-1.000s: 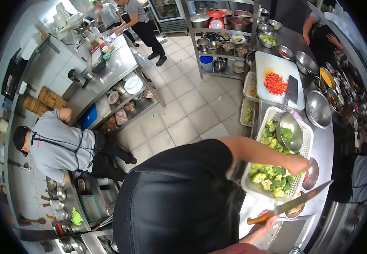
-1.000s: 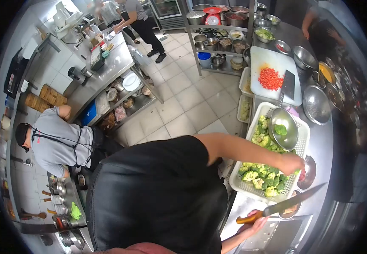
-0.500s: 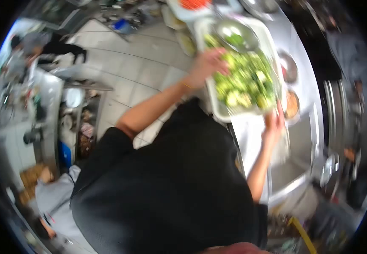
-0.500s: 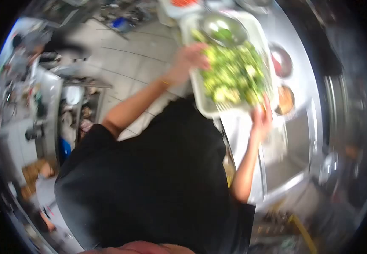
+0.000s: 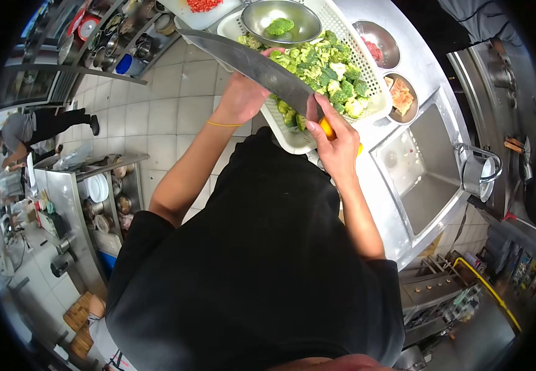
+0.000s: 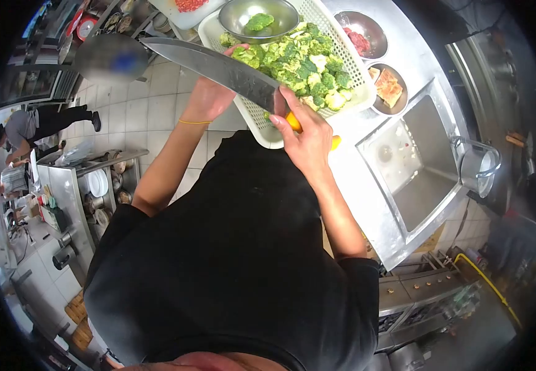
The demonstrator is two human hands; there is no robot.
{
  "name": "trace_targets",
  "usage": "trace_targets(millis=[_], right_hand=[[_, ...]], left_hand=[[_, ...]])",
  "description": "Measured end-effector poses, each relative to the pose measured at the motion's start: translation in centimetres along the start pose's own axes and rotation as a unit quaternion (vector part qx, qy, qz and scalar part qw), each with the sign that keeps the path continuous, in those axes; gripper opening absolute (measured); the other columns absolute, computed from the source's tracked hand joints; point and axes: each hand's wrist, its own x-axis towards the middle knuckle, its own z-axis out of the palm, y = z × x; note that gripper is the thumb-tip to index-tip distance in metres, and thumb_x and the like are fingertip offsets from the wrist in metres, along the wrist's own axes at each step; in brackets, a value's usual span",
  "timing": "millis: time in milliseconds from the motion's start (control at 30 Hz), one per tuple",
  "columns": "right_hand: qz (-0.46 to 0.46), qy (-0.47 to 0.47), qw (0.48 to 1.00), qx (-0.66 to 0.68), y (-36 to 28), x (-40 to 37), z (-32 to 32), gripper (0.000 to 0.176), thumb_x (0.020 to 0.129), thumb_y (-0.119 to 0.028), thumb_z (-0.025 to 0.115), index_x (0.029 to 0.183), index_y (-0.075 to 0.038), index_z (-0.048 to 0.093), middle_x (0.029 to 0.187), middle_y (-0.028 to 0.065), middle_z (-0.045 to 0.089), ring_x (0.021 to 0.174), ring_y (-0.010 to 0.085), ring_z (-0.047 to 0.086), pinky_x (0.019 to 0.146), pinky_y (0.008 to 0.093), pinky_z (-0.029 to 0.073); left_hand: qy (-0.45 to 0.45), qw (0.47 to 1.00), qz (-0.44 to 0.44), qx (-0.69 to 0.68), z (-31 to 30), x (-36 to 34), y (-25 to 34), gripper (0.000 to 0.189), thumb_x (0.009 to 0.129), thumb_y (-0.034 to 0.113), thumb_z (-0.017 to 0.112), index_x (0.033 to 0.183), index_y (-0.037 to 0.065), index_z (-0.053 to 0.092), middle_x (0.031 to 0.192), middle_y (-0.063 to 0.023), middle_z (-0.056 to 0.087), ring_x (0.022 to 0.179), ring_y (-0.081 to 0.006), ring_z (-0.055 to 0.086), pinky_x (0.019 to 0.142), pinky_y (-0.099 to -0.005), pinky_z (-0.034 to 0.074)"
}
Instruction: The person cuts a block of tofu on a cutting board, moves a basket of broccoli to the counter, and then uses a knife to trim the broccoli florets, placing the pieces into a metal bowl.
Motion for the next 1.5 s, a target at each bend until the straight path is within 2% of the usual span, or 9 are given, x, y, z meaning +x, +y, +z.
trace_targets(millis=[200, 233, 367, 433, 533, 800, 900, 1033, 1500], right_hand=[[0.054, 0.015, 0.997, 0.052, -0.3, -0.8, -0.9, 0.045, 0.080, -0.019, 0.068, 0.123, -0.010, 0.057, 0.092, 0.0119, 0.067, 0.076, 0.0215, 0.063, 0.071, 0.0296, 0.048], [0.081, 0.016, 0.993, 0.084, -0.1, -0.8, -1.2, 0.044, 0.082, -0.017, 0.067, 0.124, -0.009, 0.056, 0.100, 0.0120, 0.067, 0.083, 0.0188, 0.064, 0.077, 0.0283, 0.048], [0.245, 0.041, 0.954, 0.168, 1.1, -2.9, -3.9, 0.041, 0.088, -0.015, 0.061, 0.127, -0.007, 0.053, 0.121, 0.0076, 0.060, 0.105, 0.0132, 0.055, 0.094, 0.0275, 0.039], [0.258, 0.095, 0.949, 0.152, 2.8, -5.1, -5.4, 0.040, 0.088, -0.015, 0.060, 0.127, -0.008, 0.053, 0.088, 0.0009, 0.060, 0.077, 0.0088, 0.051, 0.074, 0.0226, 0.042], [0.270, 0.150, 0.942, 0.131, 4.1, -7.9, -7.4, 0.041, 0.091, -0.015, 0.052, 0.131, -0.006, 0.049, 0.062, -0.0041, 0.042, 0.055, 0.0056, 0.038, 0.052, 0.0199, 0.034], [0.309, 0.249, 0.905, 0.157, 3.4, -11.6, -9.2, 0.040, 0.090, -0.015, 0.056, 0.129, -0.008, 0.052, 0.064, -0.0049, 0.042, 0.057, 0.0052, 0.036, 0.054, 0.0195, 0.034], [0.307, 0.254, 0.903, 0.163, 3.0, -12.0, -9.2, 0.039, 0.090, -0.015, 0.058, 0.128, -0.008, 0.053, 0.065, -0.0045, 0.042, 0.058, 0.0051, 0.037, 0.054, 0.0191, 0.034], [0.314, 0.239, 0.907, 0.149, 3.1, -11.1, -8.4, 0.038, 0.089, -0.017, 0.060, 0.126, -0.008, 0.055, 0.066, -0.0043, 0.045, 0.060, 0.0057, 0.040, 0.057, 0.0209, 0.038], [0.098, 0.042, 0.994, -0.036, 0.4, 0.2, -3.6, 0.038, 0.081, -0.030, 0.066, 0.116, -0.016, 0.062, 0.089, 0.0124, 0.068, 0.073, 0.0287, 0.065, 0.066, 0.0339, 0.049]], left_hand=[[-0.006, 0.997, -0.007, -0.075, -1.8, 1.9, 0.4, 0.045, 0.077, -0.002, 0.061, 0.120, 0.006, 0.050, 0.111, -0.0061, 0.057, 0.099, -0.0190, 0.056, 0.087, -0.0383, 0.045], [0.046, 0.989, 0.045, 0.136, -1.8, 3.9, 1.6, 0.042, 0.076, -0.003, 0.060, 0.116, 0.005, 0.053, 0.108, -0.0055, 0.058, 0.095, -0.0187, 0.057, 0.084, -0.0374, 0.047], [0.065, 0.838, 0.115, 0.529, -2.0, 10.3, 3.6, 0.030, 0.075, -0.006, 0.058, 0.104, 0.003, 0.059, 0.098, -0.0048, 0.060, 0.085, -0.0194, 0.059, 0.076, -0.0349, 0.049], [0.020, 0.647, 0.326, 0.688, 0.1, 11.0, 2.0, 0.038, 0.070, 0.009, 0.067, 0.107, 0.003, 0.061, 0.106, -0.0187, 0.057, 0.103, -0.0269, 0.054, 0.090, -0.0352, 0.044], [-0.223, 0.737, 0.146, 0.621, 3.9, 11.2, -3.7, 0.029, 0.074, -0.001, 0.060, 0.102, 0.003, 0.062, 0.103, -0.0094, 0.059, 0.090, -0.0259, 0.059, 0.082, -0.0342, 0.047], [-0.266, 0.492, 0.088, 0.824, 7.7, 13.0, -15.7, 0.037, 0.072, 0.013, 0.069, 0.107, 0.007, 0.061, 0.105, -0.0131, 0.063, 0.106, -0.0280, 0.057, 0.088, -0.0370, 0.046], [-0.205, 0.708, 0.163, 0.656, 6.1, 13.0, -14.5, 0.037, 0.071, 0.014, 0.071, 0.106, 0.009, 0.060, 0.092, -0.0125, 0.065, 0.088, -0.0243, 0.063, 0.073, -0.0382, 0.049], [-0.127, 0.955, -0.173, 0.203, 4.7, 12.2, -9.0, 0.020, 0.083, 0.011, 0.062, 0.099, 0.003, 0.054, 0.096, -0.0117, 0.061, 0.082, -0.0235, 0.062, 0.072, -0.0330, 0.050], [-0.076, 0.993, -0.088, -0.022, 2.0, 4.4, -2.2, 0.020, 0.086, 0.006, 0.052, 0.105, 0.001, 0.056, 0.100, -0.0093, 0.063, 0.088, -0.0201, 0.061, 0.075, -0.0348, 0.050]])
